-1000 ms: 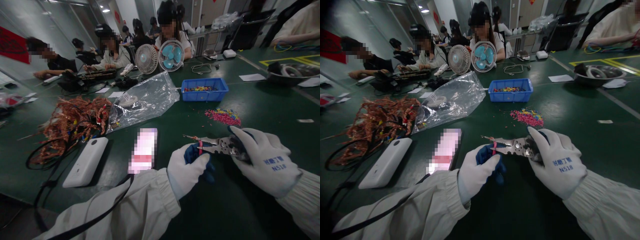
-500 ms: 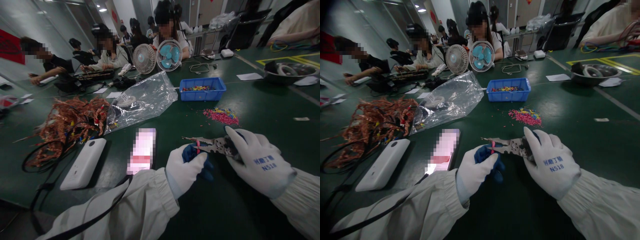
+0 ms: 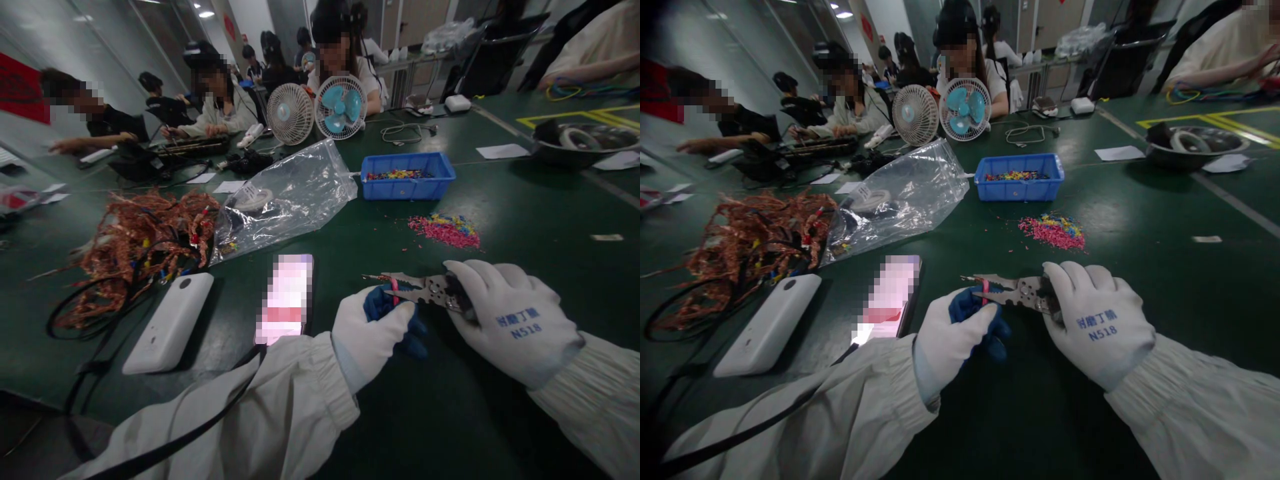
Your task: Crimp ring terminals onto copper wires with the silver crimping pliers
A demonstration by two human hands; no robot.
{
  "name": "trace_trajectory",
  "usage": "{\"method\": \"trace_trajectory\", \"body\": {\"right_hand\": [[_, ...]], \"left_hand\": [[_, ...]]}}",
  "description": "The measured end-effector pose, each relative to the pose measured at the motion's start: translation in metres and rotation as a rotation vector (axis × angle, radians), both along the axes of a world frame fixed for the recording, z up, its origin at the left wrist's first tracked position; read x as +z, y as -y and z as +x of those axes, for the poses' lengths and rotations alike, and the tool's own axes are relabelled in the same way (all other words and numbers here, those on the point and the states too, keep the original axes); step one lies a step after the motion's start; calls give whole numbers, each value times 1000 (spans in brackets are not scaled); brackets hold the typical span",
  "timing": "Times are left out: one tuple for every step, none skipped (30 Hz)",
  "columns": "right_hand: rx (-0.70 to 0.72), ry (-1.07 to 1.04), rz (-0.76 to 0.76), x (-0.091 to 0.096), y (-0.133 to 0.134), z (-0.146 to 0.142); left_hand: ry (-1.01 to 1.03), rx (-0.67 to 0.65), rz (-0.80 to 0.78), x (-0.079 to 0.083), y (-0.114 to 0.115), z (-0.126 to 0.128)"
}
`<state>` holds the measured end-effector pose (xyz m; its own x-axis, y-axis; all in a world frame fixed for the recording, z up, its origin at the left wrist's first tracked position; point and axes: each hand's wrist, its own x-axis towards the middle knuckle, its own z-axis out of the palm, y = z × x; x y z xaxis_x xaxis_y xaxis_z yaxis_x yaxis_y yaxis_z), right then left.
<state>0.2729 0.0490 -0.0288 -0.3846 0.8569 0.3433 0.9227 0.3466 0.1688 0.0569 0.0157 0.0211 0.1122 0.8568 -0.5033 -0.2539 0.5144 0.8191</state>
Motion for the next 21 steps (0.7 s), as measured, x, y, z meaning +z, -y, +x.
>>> {"method": "trace_trajectory", "body": {"right_hand": [[-4,3,-14,1,-1,0],[-7,7,-28,2,-1,0],[-12,9,-38,2,-2,-1],[-16,11,-44,3,-3,-1],[-19,14,-48,4,-3,-2],[-22,16,-50,4,-4,-2],[-24,17,-51,5,-4,-3],[-26,19,-55,5,-4,-3],[-28,23,-61,6,-4,-4],[-32,28,-69,6,-4,-4],[-37,32,-77,6,-4,-5],[-42,36,-84,7,-4,-6],[-47,38,-89,7,-5,-6],[-51,37,-91,8,-5,-7],[-53,35,-93,8,-5,-7],[-54,32,-94,8,-5,-7],[-55,32,-96,8,-5,-8],[-55,34,-98,9,-5,-8],[-54,37,-102,9,-5,-8],[-54,41,-110,9,-6,-8],[-55,48,-119,10,-6,-8]], "left_hand": [[1,-3,-6,0,0,0],[7,-6,-7,1,0,-1],[15,-6,-4,0,0,-1],[22,-3,0,0,0,-1],[27,5,6,0,0,-1],[33,11,14,0,0,-1],[36,16,16,0,0,-1],[35,23,13,0,0,0],[32,26,6,0,0,0],[32,30,0,1,0,1],[32,36,-5,1,0,1],[34,40,-9,1,0,2],[37,43,-9,1,0,2],[40,43,-4,1,0,2],[41,41,-2,0,0,2],[41,38,0,0,0,2],[42,35,3,0,0,1],[45,32,4,0,0,1],[45,31,3,0,-1,1],[44,30,0,0,-1,1],[42,31,-2,0,-1,1]]}}
